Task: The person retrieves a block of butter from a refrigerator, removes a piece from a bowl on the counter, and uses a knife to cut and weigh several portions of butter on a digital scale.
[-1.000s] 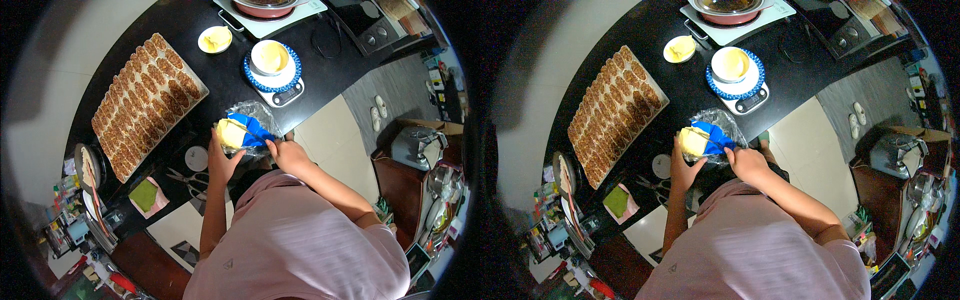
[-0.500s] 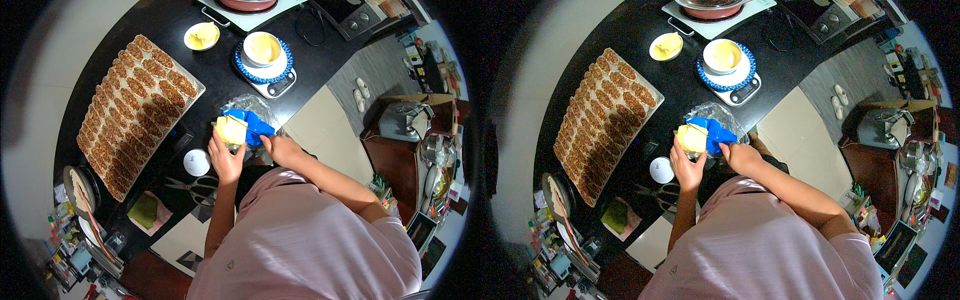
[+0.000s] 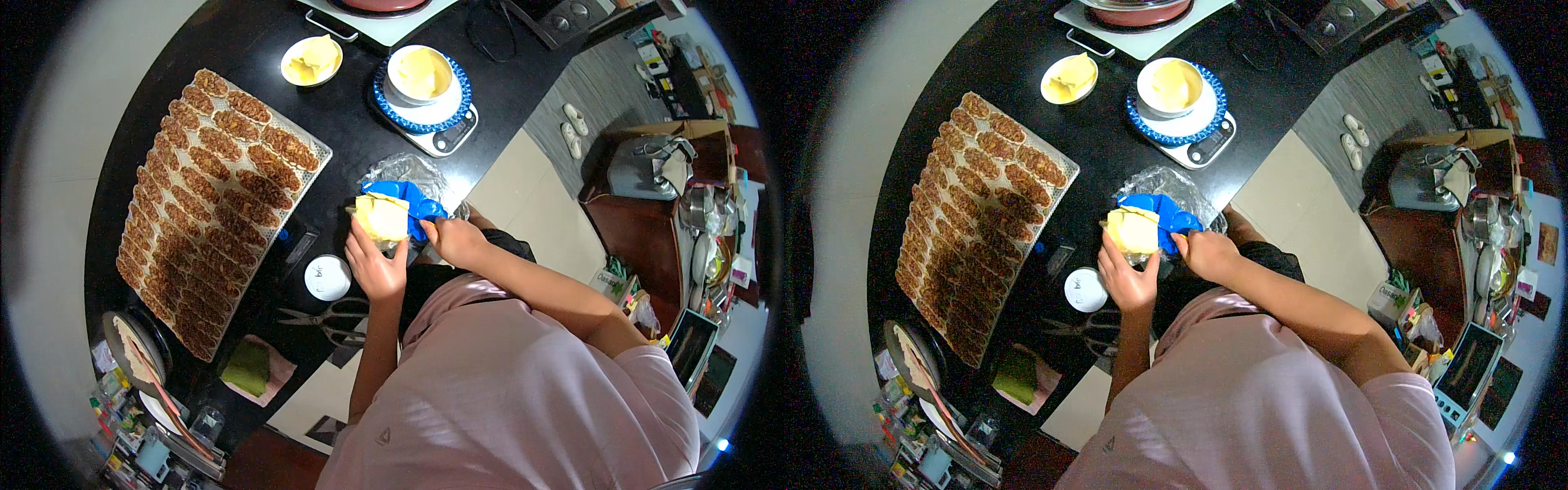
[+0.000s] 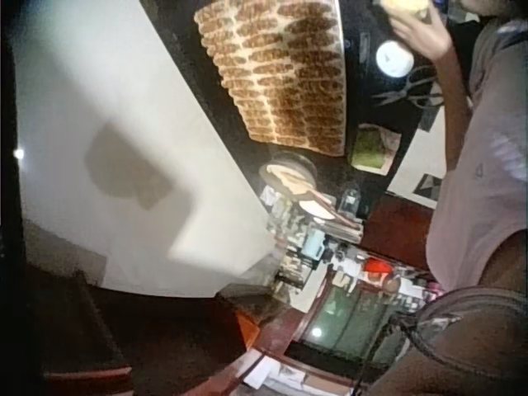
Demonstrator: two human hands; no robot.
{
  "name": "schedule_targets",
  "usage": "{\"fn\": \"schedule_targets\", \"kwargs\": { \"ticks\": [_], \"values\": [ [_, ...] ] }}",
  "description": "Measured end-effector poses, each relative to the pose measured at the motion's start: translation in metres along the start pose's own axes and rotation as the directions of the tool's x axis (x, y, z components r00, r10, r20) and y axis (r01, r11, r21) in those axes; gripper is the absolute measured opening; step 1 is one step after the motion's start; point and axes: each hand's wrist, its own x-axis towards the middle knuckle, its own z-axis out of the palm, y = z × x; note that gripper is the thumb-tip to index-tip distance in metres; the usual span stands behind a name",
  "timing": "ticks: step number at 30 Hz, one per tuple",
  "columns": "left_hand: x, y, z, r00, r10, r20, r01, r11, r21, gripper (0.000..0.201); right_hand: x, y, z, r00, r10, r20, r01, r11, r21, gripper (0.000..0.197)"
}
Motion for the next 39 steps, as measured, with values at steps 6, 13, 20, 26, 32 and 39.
{"fn": "schedule_targets", "kwargs": {
  "ticks": [6,13,20,26,32,39],
  "values": [
    [-0.001,-0.003,0.001,1.0,0.023,0.01,-0.023,0.999,0.03,0.095,0.006,-0.003,0.008,0.999,0.041,0.008,-0.041,0.999,0.006,0.06],
    [0.006,0.003,-0.018,0.99,0.023,0.137,-0.016,0.999,-0.05,0.106,0.009,0.0,0.018,0.999,0.017,-0.038,-0.016,1.0,0.011,0.059],
    [0.006,-0.003,-0.02,0.984,0.074,0.161,-0.067,0.997,-0.049,0.107,0.011,-0.006,0.007,0.999,0.032,0.003,-0.032,0.999,0.01,0.064],
    [0.009,-0.01,-0.027,0.969,0.086,0.232,-0.063,0.992,-0.108,0.093,0.011,-0.005,0.011,0.998,0.059,0.012,-0.06,0.998,0.017,0.065],
    [0.047,0.006,-0.049,0.957,0.185,0.222,-0.162,0.98,-0.118,0.062,0.015,0.001,0.017,0.998,0.056,0.038,-0.059,0.995,0.078,0.066],
    [0.105,0.031,-0.038,0.797,0.462,0.389,-0.496,0.868,-0.015,0.041,0.019,0.003,0.004,0.99,0.035,0.139,-0.064,0.977,0.206,0.071]
  ]
}}
